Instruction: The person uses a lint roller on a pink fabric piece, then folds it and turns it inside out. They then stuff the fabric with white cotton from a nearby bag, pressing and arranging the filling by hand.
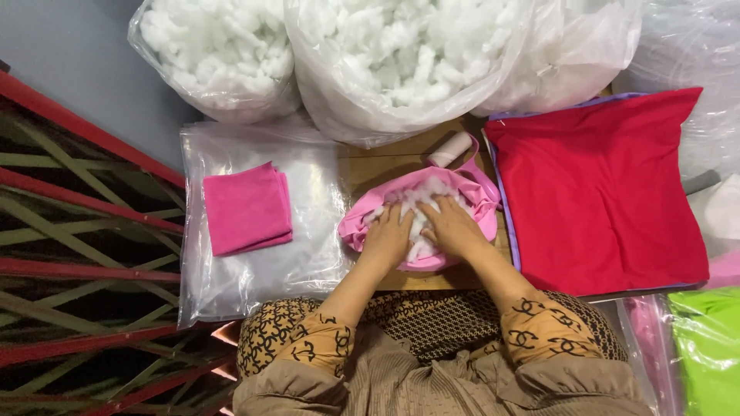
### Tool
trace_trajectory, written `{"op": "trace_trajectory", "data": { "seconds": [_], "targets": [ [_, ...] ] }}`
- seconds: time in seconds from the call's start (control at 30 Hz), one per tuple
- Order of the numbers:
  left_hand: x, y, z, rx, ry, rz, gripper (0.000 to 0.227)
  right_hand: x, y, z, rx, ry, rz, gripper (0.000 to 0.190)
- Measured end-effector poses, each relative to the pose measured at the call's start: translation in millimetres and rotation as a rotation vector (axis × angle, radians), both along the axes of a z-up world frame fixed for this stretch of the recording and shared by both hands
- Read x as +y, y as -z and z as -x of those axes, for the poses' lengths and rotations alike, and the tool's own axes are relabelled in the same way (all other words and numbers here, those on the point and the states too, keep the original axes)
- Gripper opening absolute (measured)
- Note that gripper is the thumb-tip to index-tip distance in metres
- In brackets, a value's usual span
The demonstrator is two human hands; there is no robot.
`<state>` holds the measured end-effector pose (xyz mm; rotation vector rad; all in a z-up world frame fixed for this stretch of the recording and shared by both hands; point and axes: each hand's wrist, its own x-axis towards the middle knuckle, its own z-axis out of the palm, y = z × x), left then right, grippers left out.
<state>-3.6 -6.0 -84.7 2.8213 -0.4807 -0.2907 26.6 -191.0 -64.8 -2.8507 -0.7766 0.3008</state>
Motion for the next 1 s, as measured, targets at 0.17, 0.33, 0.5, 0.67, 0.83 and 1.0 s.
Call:
{"op": "trace_trajectory", "data": {
  "seconds": [0.17,0.33,0.5,0.67,0.83,1.0],
  "targets": [
    [-2,-14,0,-0.342,-0.041,0.081,0.041,-14,-60,7,-0.022,0.007,-0.12,0.058],
    [-1,-42,8,-0.4,-0.031,0.114,0.055,-21,-64,16,-0.126,0.061,-0.201,0.055],
    [2,-56,6,0.217,-0.139,-0.124,0.076,-13,-32,10,-0.038,0.016,0.079,0.071],
    [2,-91,4,0.162,-0.166,-0.057,0.071,-16,-62,1,-0.006,0.059,-0.011,0.07],
    [-4,-76,-1,0.065,-0.098,0.015,0.057,-27,-82,-2,-0.056,0.092,-0.105,0.059],
    [-12,-115,4,-0.111,-0.146,0.29,0.036,-27,-84,-10,-0.461,0.156,-0.37,0.037]
  ]
}}
